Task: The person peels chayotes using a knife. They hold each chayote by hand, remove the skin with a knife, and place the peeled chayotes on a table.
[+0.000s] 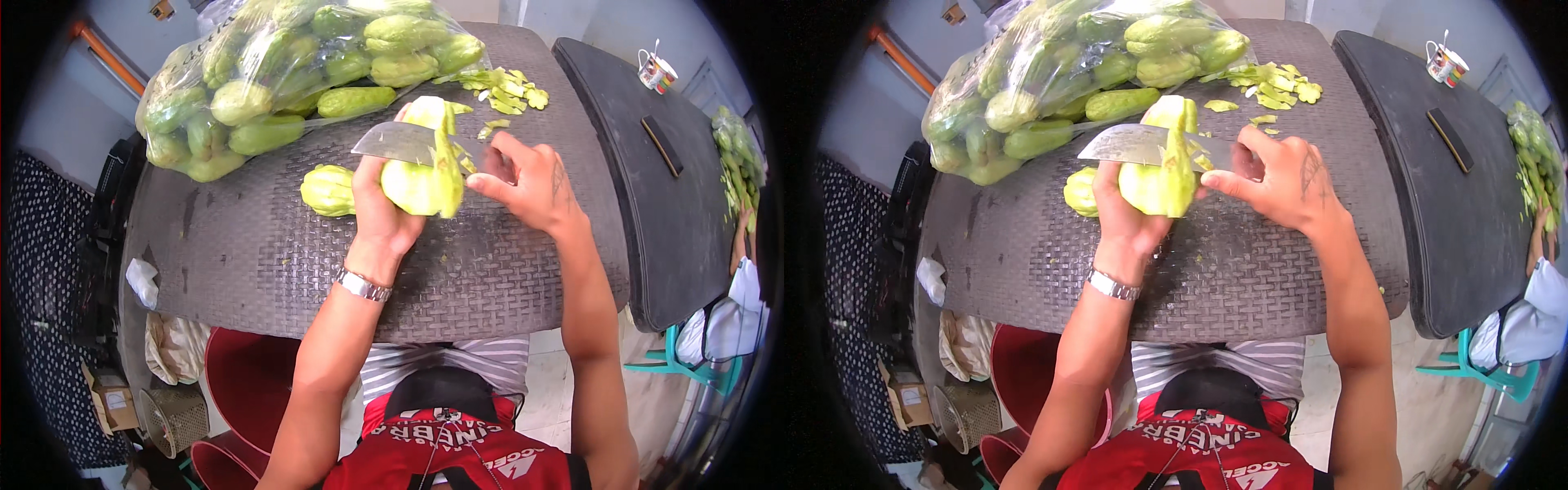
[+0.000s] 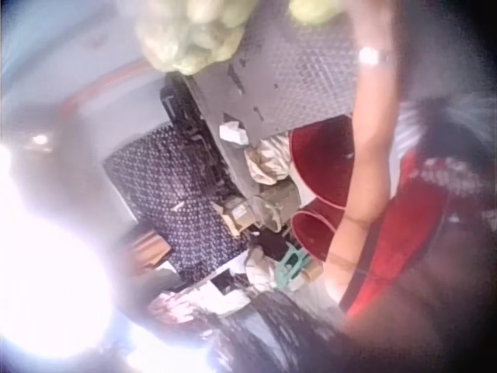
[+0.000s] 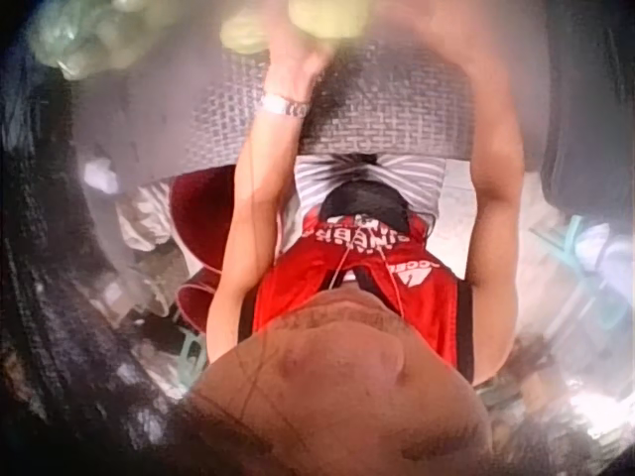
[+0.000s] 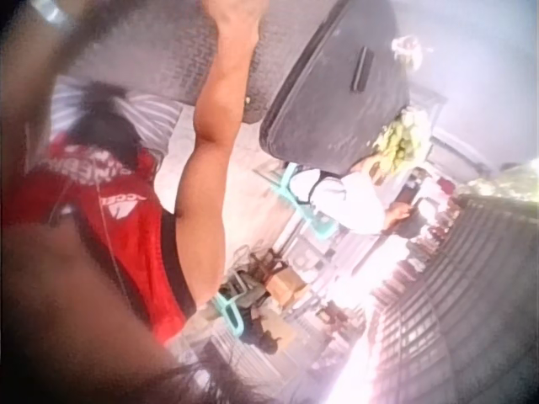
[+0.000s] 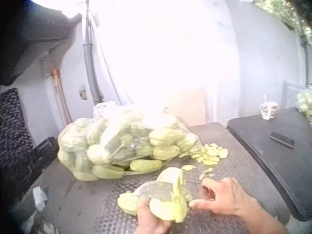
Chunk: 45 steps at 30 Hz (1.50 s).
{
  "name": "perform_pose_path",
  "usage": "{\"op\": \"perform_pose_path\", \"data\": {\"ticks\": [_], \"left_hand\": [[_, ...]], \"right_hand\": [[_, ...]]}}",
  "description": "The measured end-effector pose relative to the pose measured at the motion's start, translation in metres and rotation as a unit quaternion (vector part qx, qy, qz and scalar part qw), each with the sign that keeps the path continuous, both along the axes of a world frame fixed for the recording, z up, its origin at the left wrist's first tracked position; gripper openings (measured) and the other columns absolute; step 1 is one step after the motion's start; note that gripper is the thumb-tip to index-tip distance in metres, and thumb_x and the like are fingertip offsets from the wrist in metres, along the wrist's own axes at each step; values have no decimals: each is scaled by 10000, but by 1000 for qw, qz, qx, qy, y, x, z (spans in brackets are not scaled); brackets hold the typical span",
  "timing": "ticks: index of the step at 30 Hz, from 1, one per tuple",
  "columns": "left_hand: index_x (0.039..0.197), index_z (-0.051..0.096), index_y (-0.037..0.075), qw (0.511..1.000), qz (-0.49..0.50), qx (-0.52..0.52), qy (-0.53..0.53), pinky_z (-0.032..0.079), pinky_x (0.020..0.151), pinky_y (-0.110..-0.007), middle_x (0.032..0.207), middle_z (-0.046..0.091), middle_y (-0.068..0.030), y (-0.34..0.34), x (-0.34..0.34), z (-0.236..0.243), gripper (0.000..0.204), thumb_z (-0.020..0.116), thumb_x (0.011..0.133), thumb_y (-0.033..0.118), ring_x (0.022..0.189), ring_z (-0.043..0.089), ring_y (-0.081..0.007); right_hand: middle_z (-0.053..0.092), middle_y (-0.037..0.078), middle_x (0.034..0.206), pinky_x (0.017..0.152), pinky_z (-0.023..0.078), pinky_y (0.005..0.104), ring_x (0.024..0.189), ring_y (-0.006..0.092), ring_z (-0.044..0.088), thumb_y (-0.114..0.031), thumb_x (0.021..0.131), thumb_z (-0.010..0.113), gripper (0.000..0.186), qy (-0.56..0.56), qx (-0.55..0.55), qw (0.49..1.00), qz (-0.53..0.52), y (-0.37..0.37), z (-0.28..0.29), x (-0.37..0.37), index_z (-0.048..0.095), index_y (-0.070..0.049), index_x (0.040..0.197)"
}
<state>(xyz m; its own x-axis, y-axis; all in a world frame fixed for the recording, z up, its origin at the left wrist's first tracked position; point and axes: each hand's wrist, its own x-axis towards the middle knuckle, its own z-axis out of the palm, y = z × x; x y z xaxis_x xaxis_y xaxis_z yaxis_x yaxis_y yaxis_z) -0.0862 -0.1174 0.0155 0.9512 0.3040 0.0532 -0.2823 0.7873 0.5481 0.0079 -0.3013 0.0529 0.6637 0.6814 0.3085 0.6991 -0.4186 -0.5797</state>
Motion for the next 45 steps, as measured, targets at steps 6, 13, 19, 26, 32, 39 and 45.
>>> {"op": "perform_pose_path", "data": {"ticks": [6, 13, 19, 26, 32, 39, 45], "left_hand": [[1487, 469, 37, 1000, -6, 5, -5, 503, 1073, -469, 1447, 573, -126, -1, 0, -5, 599, 500, 1002, 387, 1296, 587, -276], [1388, 535, 33, 997, -45, 12, 67, 614, 754, -542, 1247, 668, -191, 1, -2, -2, 646, 535, 959, 515, 1050, 699, -376], [1421, 542, 29, 993, -114, -18, 10, 613, 833, -526, 1263, 651, -230, 3, 0, 1, 652, 527, 980, 509, 1102, 677, -416], [1385, 568, 30, 995, -28, -45, 79, 534, 1015, -499, 1301, 659, -167, 3, 6, -5, 563, 599, 984, 423, 1141, 665, -352], [1331, 598, 50, 992, 17, -42, 116, 500, 1060, -450, 1296, 668, -120, -4, 9, 0, 474, 638, 977, 363, 1182, 652, -271], [1271, 625, 63, 993, -15, -81, 87, 535, 1011, -424, 1201, 702, -104, 3, 3, -8, 434, 589, 979, 381, 1106, 682, -255], [1291, 617, 15, 995, -83, -43, 35, 560, 962, -444, 1190, 709, -164, 10, 2, -7, 495, 603, 940, 364, 1029, 711, -294]], "right_hand": [[671, 104, 663, 640, 548, 406, 642, 286, 697, -564, 808, 793, 542, -9, 31, 999, 8, 2, -7, -2, 616, -53, 834], [683, 123, 702, 678, 545, 403, 675, 281, 689, -626, 852, 732, 601, 23, -15, 998, -62, 1, -16, 24, 623, -35, 848], [560, 58, 582, 479, 427, 326, 469, 168, 510, -728, 911, 602, 703, 251, -49, 946, -199, -16, -29, 63, 590, -27, 861], [374, -55, 534, 361, 306, 262, 384, 51, 318, -834, 910, 471, 819, 671, 161, 724, -7, -9, -31, 50, 563, -21, 934], [539, 98, 584, 480, 451, 380, 475, 184, 515, -703, 924, 611, 695, 161, 111, 977, -82, 8, -44, 34, 587, -8, 911], [682, 88, 666, 594, 562, 406, 608, 292, 714, -535, 823, 799, 522, -28, 31, 997, 58, 15, -5, -26, 592, -61, 893], [647, 58, 602, 551, 547, 421, 542, 296, 687, -609, 788, 795, 595, -80, 12, 994, 72, 16, -4, -33, 557, -67, 847]]}}
